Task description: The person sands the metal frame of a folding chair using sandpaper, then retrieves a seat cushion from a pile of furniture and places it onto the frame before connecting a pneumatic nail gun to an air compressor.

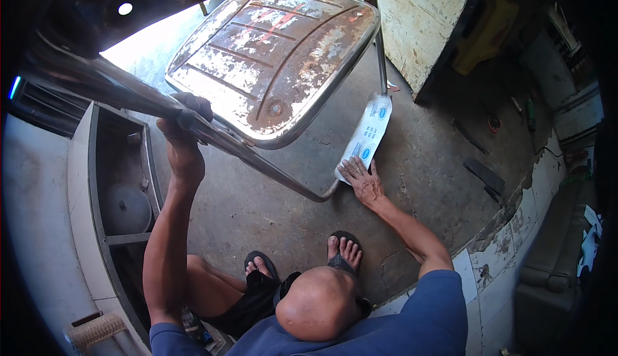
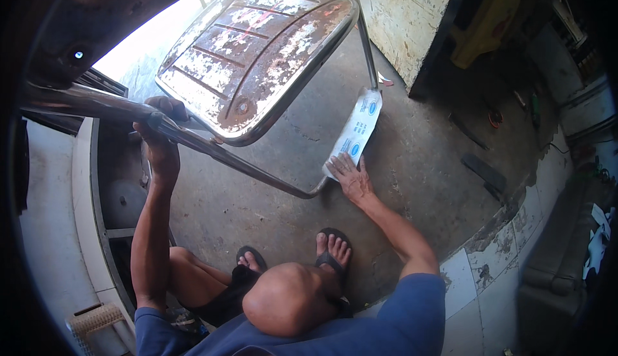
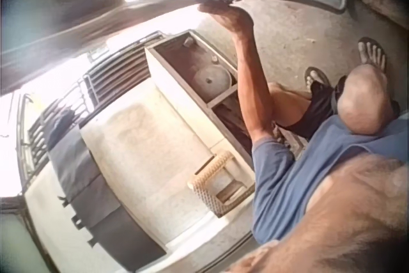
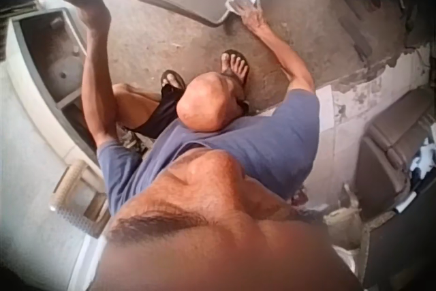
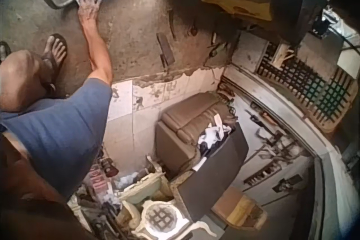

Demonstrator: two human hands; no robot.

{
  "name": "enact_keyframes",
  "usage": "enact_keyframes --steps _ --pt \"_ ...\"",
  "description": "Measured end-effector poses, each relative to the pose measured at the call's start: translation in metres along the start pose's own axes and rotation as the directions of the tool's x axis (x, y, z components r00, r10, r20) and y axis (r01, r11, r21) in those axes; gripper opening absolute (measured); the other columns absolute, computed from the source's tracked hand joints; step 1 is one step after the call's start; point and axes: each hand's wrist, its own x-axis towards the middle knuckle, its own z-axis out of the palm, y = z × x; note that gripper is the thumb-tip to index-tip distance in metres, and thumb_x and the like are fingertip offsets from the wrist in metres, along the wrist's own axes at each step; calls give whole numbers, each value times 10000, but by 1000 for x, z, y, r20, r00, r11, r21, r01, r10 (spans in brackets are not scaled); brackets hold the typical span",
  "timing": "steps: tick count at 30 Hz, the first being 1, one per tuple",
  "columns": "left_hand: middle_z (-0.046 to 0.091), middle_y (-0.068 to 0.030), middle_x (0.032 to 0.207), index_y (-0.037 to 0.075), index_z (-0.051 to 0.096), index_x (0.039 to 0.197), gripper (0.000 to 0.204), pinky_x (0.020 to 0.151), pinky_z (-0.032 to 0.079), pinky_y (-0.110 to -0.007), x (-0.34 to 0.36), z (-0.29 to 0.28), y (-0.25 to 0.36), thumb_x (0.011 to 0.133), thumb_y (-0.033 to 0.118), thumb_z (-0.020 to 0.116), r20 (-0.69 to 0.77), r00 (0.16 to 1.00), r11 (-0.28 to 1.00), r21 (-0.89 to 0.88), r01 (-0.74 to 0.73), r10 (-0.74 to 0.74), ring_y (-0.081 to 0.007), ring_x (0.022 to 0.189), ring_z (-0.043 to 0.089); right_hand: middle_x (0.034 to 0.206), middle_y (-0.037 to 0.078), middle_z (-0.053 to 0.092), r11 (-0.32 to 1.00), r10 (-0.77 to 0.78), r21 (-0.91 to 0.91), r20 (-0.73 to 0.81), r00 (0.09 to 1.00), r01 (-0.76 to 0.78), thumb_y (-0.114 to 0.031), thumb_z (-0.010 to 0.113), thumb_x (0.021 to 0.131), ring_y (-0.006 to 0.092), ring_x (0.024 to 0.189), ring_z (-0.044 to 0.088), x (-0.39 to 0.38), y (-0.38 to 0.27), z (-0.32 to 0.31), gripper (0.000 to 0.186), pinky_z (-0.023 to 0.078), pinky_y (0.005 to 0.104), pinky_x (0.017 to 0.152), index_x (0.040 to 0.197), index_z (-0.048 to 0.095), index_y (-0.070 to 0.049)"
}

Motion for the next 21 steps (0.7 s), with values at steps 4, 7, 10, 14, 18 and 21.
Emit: enact_keyframes --steps 4,7,10,14,18,21 --pt "514 -27 867 81 468 1069 681 558 368 -219 5 -1 9 947 700 212 98 995 999 -30 32 -29 -72 717 452 1511 12 402 982 179 -73 22 984 -177 -114 376 931 339 1403 339 41 46 -23 523 218 660 1102 1438 434 -228" --pt "528 -36 894 86 474 1077 685 558 364 -215 -5 -6 3 943 707 217 67 994 996 -21 89 -88 -74 730 461 1520 17 377 951 310 -28 33 950 -309 -126 385 937 386 1388 339 43 4 -10 516 236 675 1083 1442 428 -223" --pt "537 -43 913 92 476 1085 675 560 362 -211 2 -9 4 948 699 215 68 997 999 8 40 -40 -82 755 472 1541 11 333 961 254 71 142 957 -266 -148 389 942 417 1383 332 -5 -58 5 514 237 704 1062 1451 414 -222" --pt "539 -50 897 92 487 1052 693 544 361 -213 2 -14 7 936 720 218 77 996 998 54 32 -36 -88 747 478 1547 6 323 927 349 79 167 922 -366 -170 377 954 425 1389 325 7 -65 -5 499 201 736 1052 1448 413 -226" --pt "502 -82 906 47 450 983 704 821 433 -366 3 -14 3 947 707 209 120 988 996 10 94 -95 -190 850 505 1572 -35 283 785 618 -12 91 781 -620 -184 381 967 354 1418 307 81 25 -13 481 226 656 1100 1445 425 -215" --pt "509 -85 880 58 443 954 704 821 426 -369 8 -18 9 935 725 218 170 984 998 24 55 -58 -194 832 508 1603 -47 197 720 691 -16 111 714 -694 -184 381 968 346 1441 261 114 65 -25 555 194 640 1126 1511 293 -251"
